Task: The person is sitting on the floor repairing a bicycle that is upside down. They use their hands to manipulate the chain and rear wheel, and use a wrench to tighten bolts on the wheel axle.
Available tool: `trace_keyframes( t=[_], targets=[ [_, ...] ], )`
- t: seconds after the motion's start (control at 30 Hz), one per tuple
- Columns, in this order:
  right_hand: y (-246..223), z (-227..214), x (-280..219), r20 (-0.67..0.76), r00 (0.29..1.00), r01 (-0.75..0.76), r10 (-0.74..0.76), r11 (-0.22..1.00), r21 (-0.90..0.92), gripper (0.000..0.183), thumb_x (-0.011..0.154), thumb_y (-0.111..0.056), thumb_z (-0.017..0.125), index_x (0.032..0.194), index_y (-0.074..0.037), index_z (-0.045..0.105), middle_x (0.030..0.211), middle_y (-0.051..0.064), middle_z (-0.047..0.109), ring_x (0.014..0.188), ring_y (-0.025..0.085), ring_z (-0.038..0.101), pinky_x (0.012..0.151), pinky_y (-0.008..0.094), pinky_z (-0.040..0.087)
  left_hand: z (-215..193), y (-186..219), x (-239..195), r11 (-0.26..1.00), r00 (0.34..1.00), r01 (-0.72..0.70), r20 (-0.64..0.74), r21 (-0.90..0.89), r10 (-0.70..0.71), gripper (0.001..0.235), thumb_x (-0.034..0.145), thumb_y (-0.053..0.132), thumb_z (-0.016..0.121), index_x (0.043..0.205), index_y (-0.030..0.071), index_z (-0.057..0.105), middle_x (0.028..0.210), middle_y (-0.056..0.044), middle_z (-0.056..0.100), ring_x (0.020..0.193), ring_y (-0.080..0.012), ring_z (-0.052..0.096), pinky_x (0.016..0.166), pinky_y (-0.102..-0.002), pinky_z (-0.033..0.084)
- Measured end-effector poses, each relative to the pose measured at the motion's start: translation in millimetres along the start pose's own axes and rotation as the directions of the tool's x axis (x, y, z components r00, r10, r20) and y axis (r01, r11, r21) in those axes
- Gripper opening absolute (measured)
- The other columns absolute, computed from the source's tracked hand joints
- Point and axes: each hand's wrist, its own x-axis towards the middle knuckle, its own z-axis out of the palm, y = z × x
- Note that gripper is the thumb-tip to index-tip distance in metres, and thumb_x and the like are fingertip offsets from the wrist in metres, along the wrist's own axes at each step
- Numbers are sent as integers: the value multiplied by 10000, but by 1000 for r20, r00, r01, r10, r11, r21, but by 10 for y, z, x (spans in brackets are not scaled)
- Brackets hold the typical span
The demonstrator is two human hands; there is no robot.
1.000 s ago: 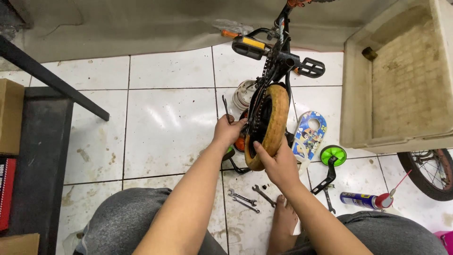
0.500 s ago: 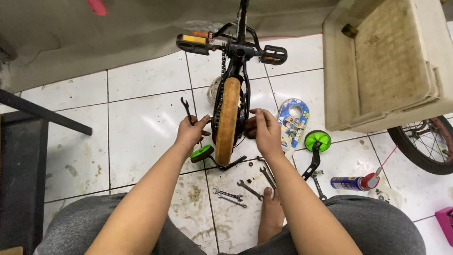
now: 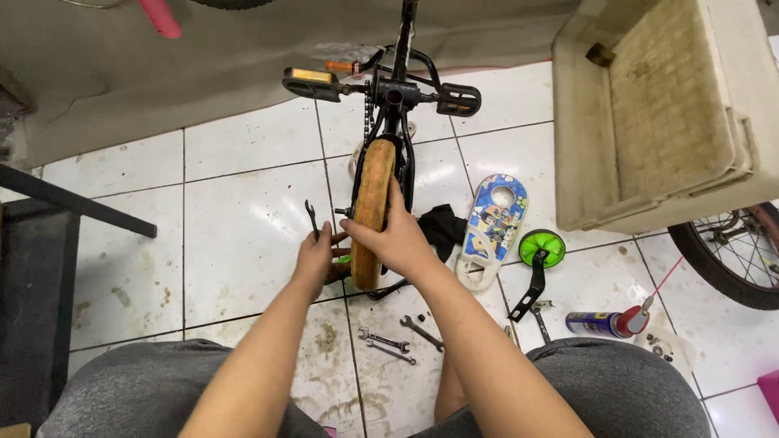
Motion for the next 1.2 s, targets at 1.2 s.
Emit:
trace_keyframes(
  t=[1.2],
  targets=[
    [745,100,88,-176,955,248,-240,968,29,593,978,-144,663,1518,-90,424,1230,151,686,1109,237,652,966,508,552,260,-808,287,816,934,274,344,-508,-100,842,1059,464,517,1624,13,85,1625,-259,252,1448,-375,408,1132,-507,476]
  ],
)
